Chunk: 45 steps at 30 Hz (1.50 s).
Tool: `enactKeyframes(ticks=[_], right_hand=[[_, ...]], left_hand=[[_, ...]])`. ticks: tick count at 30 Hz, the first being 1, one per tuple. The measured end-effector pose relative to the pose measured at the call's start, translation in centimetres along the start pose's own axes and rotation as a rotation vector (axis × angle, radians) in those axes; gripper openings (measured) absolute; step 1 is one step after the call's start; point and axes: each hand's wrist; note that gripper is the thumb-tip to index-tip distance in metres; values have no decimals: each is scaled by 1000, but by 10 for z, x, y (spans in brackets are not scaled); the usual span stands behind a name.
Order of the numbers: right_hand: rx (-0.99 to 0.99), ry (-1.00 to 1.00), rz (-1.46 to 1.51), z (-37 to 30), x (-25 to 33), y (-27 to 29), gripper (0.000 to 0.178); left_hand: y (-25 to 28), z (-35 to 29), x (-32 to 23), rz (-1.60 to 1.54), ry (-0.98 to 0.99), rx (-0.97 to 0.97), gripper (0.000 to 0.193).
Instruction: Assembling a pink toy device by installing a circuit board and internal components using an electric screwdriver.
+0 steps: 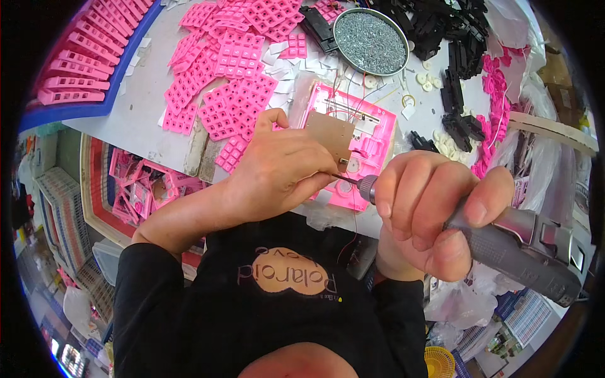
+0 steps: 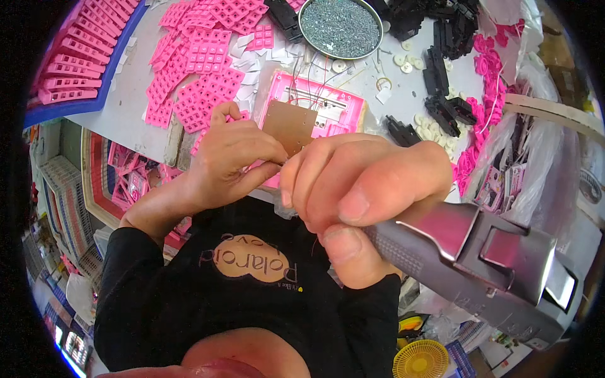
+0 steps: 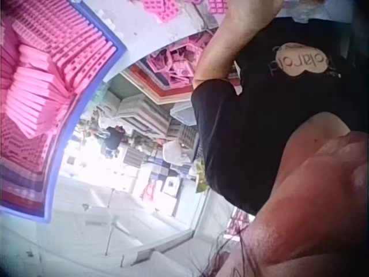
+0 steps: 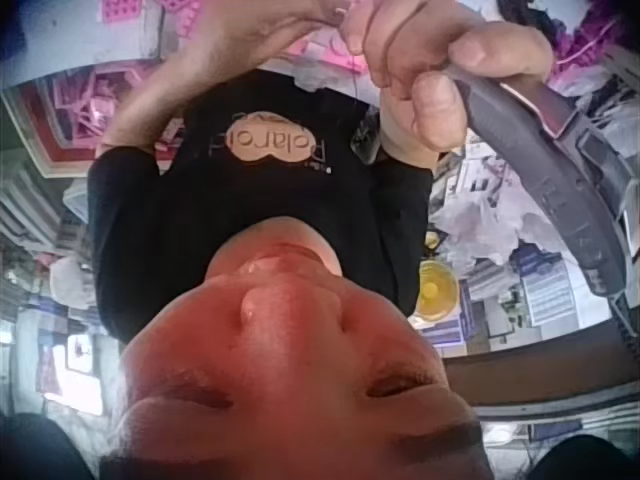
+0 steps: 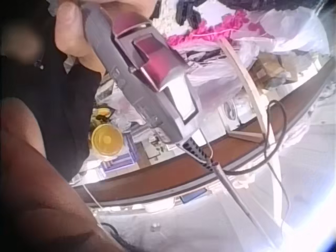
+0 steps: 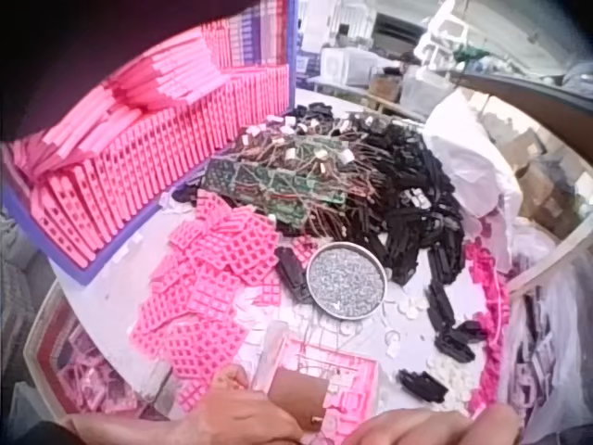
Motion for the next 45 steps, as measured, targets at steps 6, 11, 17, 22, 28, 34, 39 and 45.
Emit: enactKeyframes(ticks=[6, 11, 17, 22, 28, 34, 39, 45], right_hand=[[-47, -6, -41, -3, -6, -7, 28], [8, -7, 101, -7, -9, 2, 31], [-184, 119, -83, -8, -45, 26, 26], [-241, 61, -75, -5, -64, 30, 27], [-96, 55, -323, -8, -76, 28, 25], [-36, -20, -295, -1, -69, 38, 26], [39, 39, 98, 8, -31, 21, 32], [23, 35, 87, 1, -28, 17, 33]], left_hand=[[4, 0, 1, 28, -3, 49, 19], [-1, -4, 0, -97, 21, 68, 17], [-4, -5, 14, 294, -24, 115, 11], [-13, -14, 18, 259, 71, 146, 13], [-12, -16, 21, 230, 64, 112, 15], [-11, -14, 18, 198, 83, 85, 17], [-12, -2, 15, 90, 89, 8, 18], [-17, 2, 21, 43, 38, 5, 19]])
Point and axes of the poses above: each hand's wrist, its own z-axis towards the middle knuckle, its own y-axis out of the back of the hand, x = y × z, and after that the axes turned 4 degrees about -z, right-handed
